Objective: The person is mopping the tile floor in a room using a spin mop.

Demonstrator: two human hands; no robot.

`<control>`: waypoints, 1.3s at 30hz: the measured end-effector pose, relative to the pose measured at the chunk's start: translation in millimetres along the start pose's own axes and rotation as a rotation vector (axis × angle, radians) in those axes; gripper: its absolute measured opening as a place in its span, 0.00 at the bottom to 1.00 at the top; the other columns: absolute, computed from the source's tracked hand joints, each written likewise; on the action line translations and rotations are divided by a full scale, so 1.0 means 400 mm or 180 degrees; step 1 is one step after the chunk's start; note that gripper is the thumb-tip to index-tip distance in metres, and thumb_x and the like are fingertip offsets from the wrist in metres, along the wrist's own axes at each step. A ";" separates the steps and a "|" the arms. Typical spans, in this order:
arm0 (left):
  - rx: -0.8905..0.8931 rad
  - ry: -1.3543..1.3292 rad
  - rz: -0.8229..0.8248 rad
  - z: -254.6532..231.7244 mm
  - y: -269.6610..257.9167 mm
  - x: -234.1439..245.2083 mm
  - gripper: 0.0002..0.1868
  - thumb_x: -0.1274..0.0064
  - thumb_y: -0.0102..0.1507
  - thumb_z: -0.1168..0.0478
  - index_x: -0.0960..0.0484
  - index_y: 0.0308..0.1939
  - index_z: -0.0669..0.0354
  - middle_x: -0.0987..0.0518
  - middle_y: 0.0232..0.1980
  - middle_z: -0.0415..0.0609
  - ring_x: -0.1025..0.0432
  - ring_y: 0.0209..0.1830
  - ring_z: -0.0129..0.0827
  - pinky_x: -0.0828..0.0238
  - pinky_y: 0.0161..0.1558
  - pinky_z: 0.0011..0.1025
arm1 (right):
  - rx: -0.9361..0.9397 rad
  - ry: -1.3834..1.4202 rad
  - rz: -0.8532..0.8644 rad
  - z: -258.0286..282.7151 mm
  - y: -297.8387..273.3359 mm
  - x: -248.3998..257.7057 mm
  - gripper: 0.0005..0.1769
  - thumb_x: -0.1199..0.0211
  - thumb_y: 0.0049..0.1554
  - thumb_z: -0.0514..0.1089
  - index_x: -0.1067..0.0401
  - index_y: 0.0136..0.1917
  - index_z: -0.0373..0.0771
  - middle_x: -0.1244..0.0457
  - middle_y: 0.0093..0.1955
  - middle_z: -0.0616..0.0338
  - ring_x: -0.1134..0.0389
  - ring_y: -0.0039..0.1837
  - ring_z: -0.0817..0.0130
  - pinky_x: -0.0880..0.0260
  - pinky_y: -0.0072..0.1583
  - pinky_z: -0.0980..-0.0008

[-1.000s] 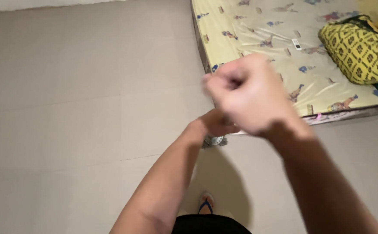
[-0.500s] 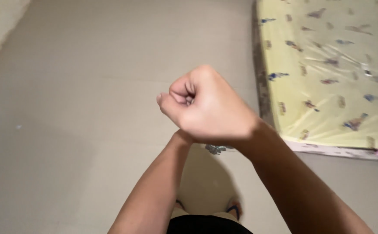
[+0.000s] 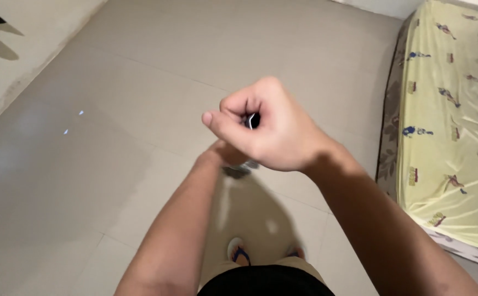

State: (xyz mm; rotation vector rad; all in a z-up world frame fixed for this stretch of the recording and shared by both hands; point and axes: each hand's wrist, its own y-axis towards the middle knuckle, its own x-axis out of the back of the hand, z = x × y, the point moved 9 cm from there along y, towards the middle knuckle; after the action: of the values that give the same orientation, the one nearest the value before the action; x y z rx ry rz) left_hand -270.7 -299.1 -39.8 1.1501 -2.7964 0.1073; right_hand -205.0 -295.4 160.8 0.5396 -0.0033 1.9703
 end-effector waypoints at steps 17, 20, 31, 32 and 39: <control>0.2134 0.1829 -0.1134 0.222 0.133 0.118 0.17 0.52 0.62 0.48 0.14 0.48 0.47 0.17 0.55 0.51 0.24 0.57 0.45 0.31 0.58 0.41 | 0.0877 0.1813 -0.0099 -0.245 -0.045 0.224 0.16 0.40 0.62 0.46 0.35 0.38 0.34 0.40 0.33 0.63 0.41 0.38 0.78 0.38 0.45 0.74; 0.2259 0.2139 -0.1128 0.230 0.228 0.094 0.17 0.50 0.60 0.48 0.13 0.48 0.44 0.17 0.56 0.50 0.25 0.59 0.46 0.31 0.60 0.42 | 0.0699 0.1554 -0.0302 -0.330 -0.048 0.338 0.19 0.40 0.62 0.46 0.37 0.34 0.36 0.44 0.32 0.66 0.46 0.38 0.79 0.45 0.42 0.75; 0.2583 0.2525 -0.0996 0.229 0.541 -0.025 0.19 0.45 0.58 0.44 0.14 0.50 0.43 0.17 0.56 0.48 0.25 0.60 0.42 0.33 0.62 0.43 | 0.0146 0.0532 -0.0565 -0.434 -0.051 0.685 0.27 0.40 0.64 0.41 0.41 0.25 0.38 0.52 0.25 0.71 0.54 0.30 0.82 0.56 0.33 0.73; 0.2453 0.2529 -0.0976 0.225 0.576 -0.034 0.19 0.46 0.58 0.45 0.13 0.49 0.42 0.16 0.55 0.48 0.24 0.59 0.43 0.31 0.61 0.43 | 0.0077 0.0805 -0.0519 -0.439 -0.046 0.709 0.27 0.41 0.64 0.41 0.43 0.24 0.39 0.52 0.24 0.73 0.48 0.30 0.83 0.49 0.33 0.73; 0.2226 0.2434 -0.0812 0.176 0.804 -0.123 0.18 0.48 0.58 0.46 0.13 0.49 0.39 0.16 0.53 0.47 0.23 0.57 0.43 0.29 0.58 0.43 | 0.0202 0.0291 -0.0694 -0.480 -0.043 0.909 0.26 0.42 0.64 0.40 0.35 0.24 0.40 0.44 0.22 0.69 0.42 0.26 0.82 0.47 0.29 0.75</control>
State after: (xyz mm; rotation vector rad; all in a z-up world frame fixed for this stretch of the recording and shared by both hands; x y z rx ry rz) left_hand -468.1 -44.5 -122.9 1.2038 -1.9336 1.2686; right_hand -389.6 69.9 119.6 0.4700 0.1692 1.7845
